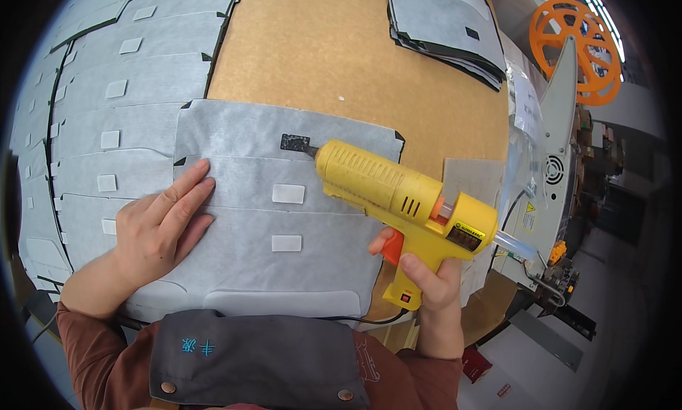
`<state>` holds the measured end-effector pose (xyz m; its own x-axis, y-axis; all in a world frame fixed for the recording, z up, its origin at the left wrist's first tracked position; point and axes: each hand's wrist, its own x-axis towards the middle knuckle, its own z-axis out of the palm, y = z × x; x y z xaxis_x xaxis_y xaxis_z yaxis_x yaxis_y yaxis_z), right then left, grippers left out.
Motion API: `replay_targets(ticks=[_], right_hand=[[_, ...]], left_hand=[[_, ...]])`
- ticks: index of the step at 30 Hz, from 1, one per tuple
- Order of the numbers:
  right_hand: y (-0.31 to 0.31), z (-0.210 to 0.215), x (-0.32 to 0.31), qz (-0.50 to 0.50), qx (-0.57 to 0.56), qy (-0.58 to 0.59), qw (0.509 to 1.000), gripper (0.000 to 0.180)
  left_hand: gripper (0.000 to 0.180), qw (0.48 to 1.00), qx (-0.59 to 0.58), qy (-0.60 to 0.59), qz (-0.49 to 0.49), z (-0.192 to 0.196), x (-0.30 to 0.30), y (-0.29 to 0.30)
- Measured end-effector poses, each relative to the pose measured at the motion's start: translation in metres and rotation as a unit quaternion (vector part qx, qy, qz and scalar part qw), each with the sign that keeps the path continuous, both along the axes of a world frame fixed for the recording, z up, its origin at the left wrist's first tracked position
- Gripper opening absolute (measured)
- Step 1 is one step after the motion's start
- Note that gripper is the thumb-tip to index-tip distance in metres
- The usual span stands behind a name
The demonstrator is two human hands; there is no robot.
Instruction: The person uses a yellow hot glue gun to apply adhesive to small black patches on grey fabric pieces. They then press white rectangular fasteners onto the glued areas. The person repeats this process on multiple fabric pieces, stacking the finished items on the table.
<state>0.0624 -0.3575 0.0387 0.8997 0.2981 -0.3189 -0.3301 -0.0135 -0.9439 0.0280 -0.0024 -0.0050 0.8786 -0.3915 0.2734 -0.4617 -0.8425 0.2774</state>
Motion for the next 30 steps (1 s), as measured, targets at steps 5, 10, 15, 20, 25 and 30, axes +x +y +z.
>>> replay_targets(ticks=[5,10,15,20,25,30], right_hand=[[0.0,0.001,-0.002,-0.005,0.008,0.01,1.0,0.059],[0.014,0.005,0.007,0.012,0.009,-0.001,1.0,0.059],[0.016,0.003,0.012,0.031,0.0,0.003,1.0,0.058],[0.016,0.001,0.01,0.032,0.019,-0.002,0.999,0.057],[0.009,0.0,0.006,0.045,0.018,0.009,0.999,0.057],[0.005,0.001,0.0,0.015,0.011,0.002,1.0,0.057]], left_hand=[[0.041,1.0,-0.001,-0.002,0.0,0.0,0.0,0.0],[0.046,1.0,-0.005,0.027,-0.005,0.004,-0.001,0.001],[0.045,1.0,-0.011,0.025,-0.006,0.004,0.0,0.0],[0.046,1.0,-0.008,0.026,-0.007,0.003,-0.001,0.001],[0.046,1.0,-0.007,0.024,-0.007,0.004,0.0,0.001],[0.046,1.0,-0.007,0.025,-0.008,0.004,0.0,0.0]])
